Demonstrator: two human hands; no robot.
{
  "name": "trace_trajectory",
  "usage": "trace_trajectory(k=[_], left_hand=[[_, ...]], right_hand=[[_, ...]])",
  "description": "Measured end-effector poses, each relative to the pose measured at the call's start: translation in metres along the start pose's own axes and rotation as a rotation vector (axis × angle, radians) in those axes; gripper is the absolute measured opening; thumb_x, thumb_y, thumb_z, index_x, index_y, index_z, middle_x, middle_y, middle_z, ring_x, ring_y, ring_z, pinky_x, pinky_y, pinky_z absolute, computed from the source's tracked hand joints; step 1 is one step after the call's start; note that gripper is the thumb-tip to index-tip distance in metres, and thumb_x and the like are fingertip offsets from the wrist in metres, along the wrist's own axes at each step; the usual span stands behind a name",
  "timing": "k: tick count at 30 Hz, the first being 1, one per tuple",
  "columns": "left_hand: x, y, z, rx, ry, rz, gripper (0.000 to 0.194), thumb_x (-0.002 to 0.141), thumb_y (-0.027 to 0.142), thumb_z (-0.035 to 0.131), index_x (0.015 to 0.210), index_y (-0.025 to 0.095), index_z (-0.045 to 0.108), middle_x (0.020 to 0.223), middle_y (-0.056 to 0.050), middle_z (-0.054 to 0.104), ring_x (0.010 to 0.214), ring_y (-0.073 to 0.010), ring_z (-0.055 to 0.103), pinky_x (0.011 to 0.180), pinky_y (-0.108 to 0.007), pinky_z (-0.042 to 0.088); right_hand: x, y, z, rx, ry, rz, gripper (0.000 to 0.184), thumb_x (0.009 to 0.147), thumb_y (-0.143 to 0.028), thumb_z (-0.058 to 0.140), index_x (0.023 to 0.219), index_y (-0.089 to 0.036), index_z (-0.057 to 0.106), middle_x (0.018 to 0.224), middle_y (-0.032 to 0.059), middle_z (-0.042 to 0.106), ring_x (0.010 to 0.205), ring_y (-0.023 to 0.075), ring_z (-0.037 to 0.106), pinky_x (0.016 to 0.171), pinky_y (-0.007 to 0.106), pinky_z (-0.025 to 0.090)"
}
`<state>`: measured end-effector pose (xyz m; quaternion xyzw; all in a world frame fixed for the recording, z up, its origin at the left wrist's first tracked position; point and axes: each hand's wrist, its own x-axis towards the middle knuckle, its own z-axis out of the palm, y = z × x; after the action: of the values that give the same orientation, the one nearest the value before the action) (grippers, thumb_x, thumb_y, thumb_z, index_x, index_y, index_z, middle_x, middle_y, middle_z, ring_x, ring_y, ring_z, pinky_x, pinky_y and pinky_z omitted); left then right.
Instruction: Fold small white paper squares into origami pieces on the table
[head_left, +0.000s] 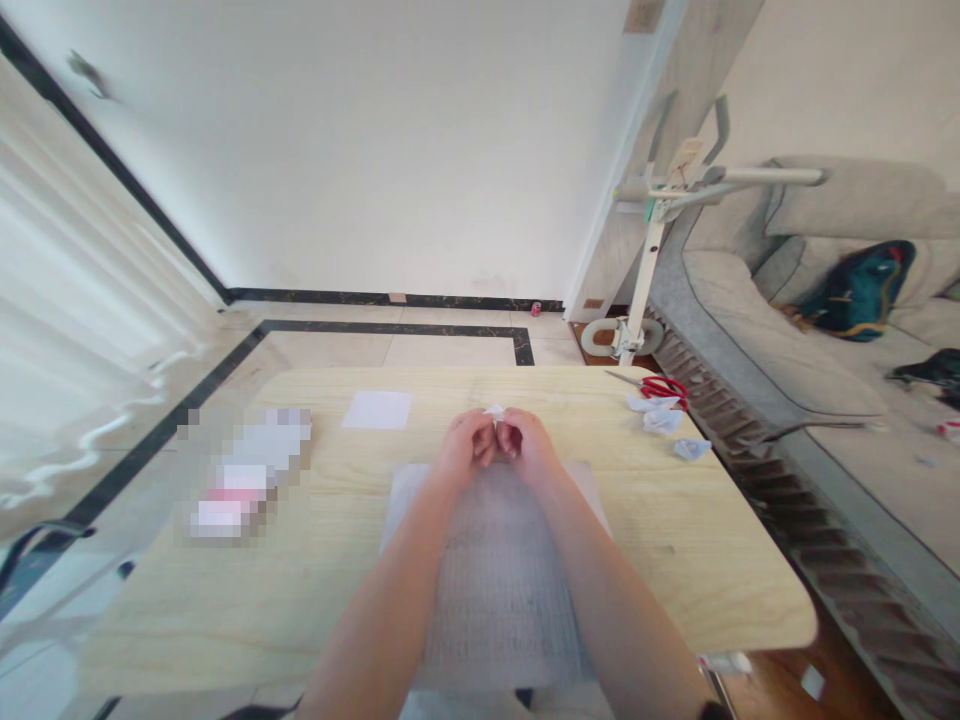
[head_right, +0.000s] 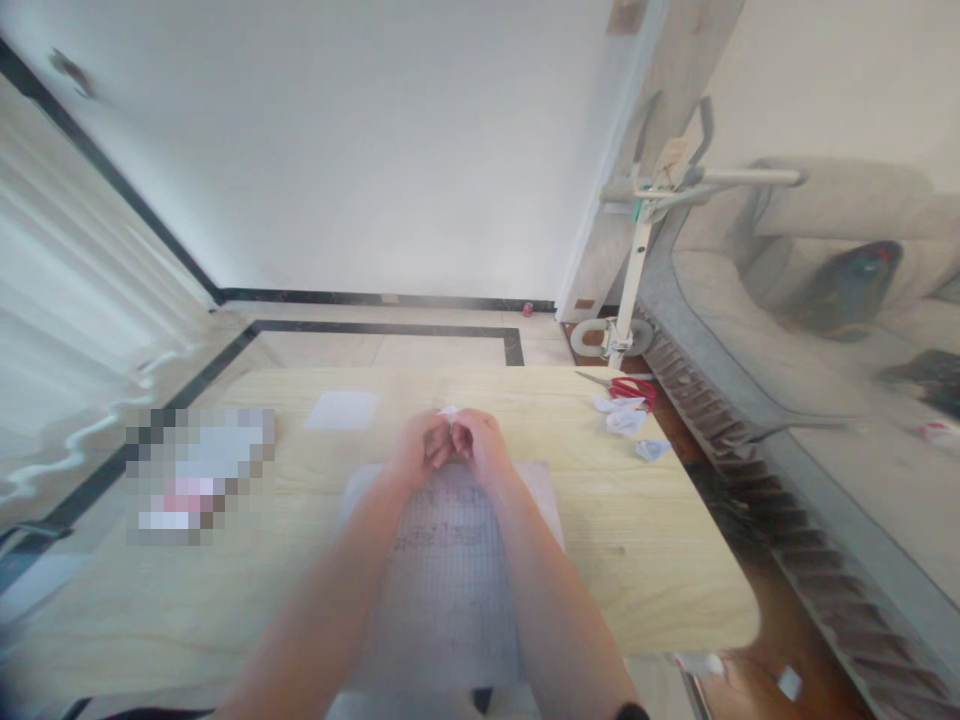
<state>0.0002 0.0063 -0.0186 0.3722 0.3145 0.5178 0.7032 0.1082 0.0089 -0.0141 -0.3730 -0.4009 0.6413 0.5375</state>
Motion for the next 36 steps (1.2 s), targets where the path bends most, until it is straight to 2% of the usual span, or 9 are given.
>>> trace_trajectory(k=[4,8,12,16,23,28,36], left_hand=[[-0.0014,0.0036,-0.0007,-0.064,-0.033,-0.038,0.037,0.072,0.029,0.053,0.042,0.018,0.034,0.033,0.007,0.027,0.027,-0.006,0.033,0.034,-0.021,0.023],[-0.0029,0.006,-0.0019,-0.165,-0.095,-0.101,0.036,0.071,0.027,0.051,0.041,0.017,0.035,0.03,0.007,0.025,0.024,-0.0062,0.029,0.029,-0.02,0.019],[-0.0036,0.0081,-0.0019,-0.238,-0.117,-0.199,0.033,0.075,0.028,0.048,0.045,0.017,0.04,0.029,0.006,0.028,0.022,-0.0073,0.028,0.026,-0.019,0.018],[-0.0042,0.0086,-0.0027,-0.27,-0.118,-0.229,0.034,0.077,0.029,0.046,0.045,0.017,0.04,0.029,0.006,0.028,0.021,-0.0076,0.028,0.025,-0.019,0.018],[-0.006,0.0077,-0.0053,-0.279,-0.198,-0.293,0.034,0.075,0.026,0.046,0.043,0.016,0.043,0.028,0.005,0.029,0.02,-0.0073,0.028,0.025,-0.019,0.017],[-0.006,0.0077,-0.0051,-0.266,-0.235,-0.291,0.04,0.077,0.026,0.045,0.039,0.016,0.039,0.026,0.005,0.027,0.02,-0.0072,0.028,0.025,-0.018,0.016],[-0.0049,0.0082,0.0001,-0.322,-0.151,-0.216,0.036,0.075,0.025,0.048,0.042,0.017,0.036,0.028,0.006,0.026,0.021,-0.0065,0.026,0.026,-0.018,0.018]], right_hand=[[-0.0007,0.0008,0.0013,0.067,-0.03,0.053,0.037,0.071,-0.037,0.049,0.039,-0.018,0.046,0.034,-0.0036,0.037,0.033,0.0078,0.03,0.037,0.024,0.017],[-0.0019,0.0008,0.0014,0.077,-0.083,0.086,0.034,0.069,-0.034,0.051,0.04,-0.018,0.046,0.033,-0.004,0.036,0.033,0.0078,0.029,0.037,0.024,0.016],[-0.0023,-0.0003,0.0012,0.038,-0.065,0.083,0.033,0.068,-0.031,0.053,0.039,-0.018,0.046,0.033,-0.0038,0.037,0.033,0.0075,0.029,0.038,0.025,0.016],[-0.0025,-0.001,0.001,0.05,-0.057,0.076,0.035,0.068,-0.031,0.053,0.037,-0.018,0.045,0.032,-0.0038,0.037,0.033,0.0074,0.029,0.038,0.025,0.016],[-0.0038,-0.003,-0.0043,0.056,-0.18,0.172,0.039,0.07,-0.038,0.05,0.036,-0.019,0.042,0.03,-0.0047,0.032,0.03,0.0072,0.026,0.038,0.025,0.018],[-0.0034,-0.0034,-0.0048,0.03,-0.191,0.17,0.038,0.067,-0.036,0.05,0.035,-0.019,0.042,0.029,-0.0045,0.032,0.03,0.0071,0.027,0.037,0.025,0.017],[0.0003,-0.0002,-0.0032,0.034,-0.105,0.125,0.036,0.068,-0.035,0.048,0.036,-0.019,0.043,0.03,-0.0038,0.034,0.031,0.0076,0.03,0.038,0.025,0.019]])
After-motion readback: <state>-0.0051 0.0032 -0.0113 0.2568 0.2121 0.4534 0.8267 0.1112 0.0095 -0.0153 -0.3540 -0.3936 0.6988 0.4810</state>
